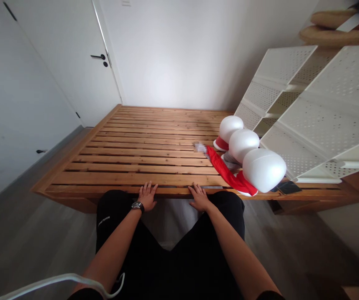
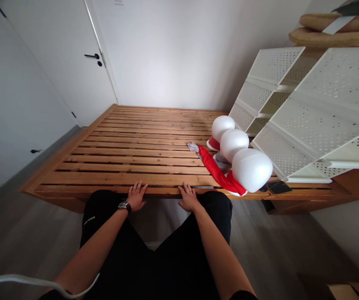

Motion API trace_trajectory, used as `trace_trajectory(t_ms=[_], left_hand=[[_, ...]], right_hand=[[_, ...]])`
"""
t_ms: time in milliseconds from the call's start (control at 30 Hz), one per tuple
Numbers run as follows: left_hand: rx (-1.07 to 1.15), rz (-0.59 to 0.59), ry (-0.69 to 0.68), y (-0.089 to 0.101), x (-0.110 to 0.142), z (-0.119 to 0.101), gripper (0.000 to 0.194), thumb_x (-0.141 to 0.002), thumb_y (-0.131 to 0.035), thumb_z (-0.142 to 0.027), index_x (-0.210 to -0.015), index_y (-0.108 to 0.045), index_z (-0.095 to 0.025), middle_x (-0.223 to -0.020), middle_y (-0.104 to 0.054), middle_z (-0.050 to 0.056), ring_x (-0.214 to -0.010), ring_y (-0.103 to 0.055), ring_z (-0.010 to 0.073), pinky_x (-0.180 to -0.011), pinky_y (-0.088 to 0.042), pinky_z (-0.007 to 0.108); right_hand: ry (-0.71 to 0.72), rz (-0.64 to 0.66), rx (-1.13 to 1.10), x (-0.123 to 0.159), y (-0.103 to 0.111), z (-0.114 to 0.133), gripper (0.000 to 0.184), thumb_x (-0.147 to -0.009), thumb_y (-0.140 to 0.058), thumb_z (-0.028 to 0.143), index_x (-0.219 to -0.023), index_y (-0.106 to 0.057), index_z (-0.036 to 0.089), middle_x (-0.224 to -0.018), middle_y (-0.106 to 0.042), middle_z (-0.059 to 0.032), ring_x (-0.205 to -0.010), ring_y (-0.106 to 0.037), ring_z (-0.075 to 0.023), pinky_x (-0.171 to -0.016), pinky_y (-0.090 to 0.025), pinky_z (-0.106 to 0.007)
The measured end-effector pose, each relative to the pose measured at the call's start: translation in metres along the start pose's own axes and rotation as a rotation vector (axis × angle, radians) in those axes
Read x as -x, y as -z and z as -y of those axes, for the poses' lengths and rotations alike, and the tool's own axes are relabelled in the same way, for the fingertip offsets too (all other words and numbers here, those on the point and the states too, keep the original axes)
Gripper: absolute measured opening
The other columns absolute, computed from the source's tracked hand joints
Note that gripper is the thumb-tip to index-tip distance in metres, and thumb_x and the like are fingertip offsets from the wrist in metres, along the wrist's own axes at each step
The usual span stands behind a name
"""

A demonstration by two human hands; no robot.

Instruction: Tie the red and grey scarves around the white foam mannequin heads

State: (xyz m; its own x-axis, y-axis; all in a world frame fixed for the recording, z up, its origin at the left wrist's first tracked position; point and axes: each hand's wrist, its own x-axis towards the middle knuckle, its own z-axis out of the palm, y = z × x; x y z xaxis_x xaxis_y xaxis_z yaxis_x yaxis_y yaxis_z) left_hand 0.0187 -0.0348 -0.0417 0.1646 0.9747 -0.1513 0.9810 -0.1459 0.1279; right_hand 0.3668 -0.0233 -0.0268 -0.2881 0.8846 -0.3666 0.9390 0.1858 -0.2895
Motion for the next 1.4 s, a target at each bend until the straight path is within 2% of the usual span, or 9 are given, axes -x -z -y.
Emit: trace_trajectory(t_ms=[400, 1400], left_hand=[[0.009, -0.012, -0.005, -0.0057, -0.0019, 0.0028, 0.101, -0.08, -0.072, -0.036, -0.166, -0.02, -0.03, -0.175, 0.0, 0.01, -0.162, -0.001, 0.0337, -0.13, -0.003, 0.053], [-0.008, -0.007, -0.006, -0.0062, -0.0023, 0.0031, 0.102, -0.08, -0.072, -0.037, -0.166, -0.02, -0.03, -0.175, -0.001, 0.009, -0.162, -0.002, 0.0343, -0.13, -0.004, 0.054]], right_hand=[[-0.002, 0.012, -0.005, 0.0001, 0.0007, 0.0002, 0.097, -0.085, -0.065, 0.041, -0.166, -0.014, 0.028, -0.174, 0.011, -0.0079, -0.161, 0.01, -0.0285, -0.126, 0.001, -0.048], [-0.002, 0.008, -0.007, 0.0004, 0.0007, 0.0004, 0.097, -0.085, -0.066, 0.04, -0.166, -0.015, 0.027, -0.174, 0.01, -0.0085, -0.161, 0.008, -0.0291, -0.126, 0.001, -0.048]])
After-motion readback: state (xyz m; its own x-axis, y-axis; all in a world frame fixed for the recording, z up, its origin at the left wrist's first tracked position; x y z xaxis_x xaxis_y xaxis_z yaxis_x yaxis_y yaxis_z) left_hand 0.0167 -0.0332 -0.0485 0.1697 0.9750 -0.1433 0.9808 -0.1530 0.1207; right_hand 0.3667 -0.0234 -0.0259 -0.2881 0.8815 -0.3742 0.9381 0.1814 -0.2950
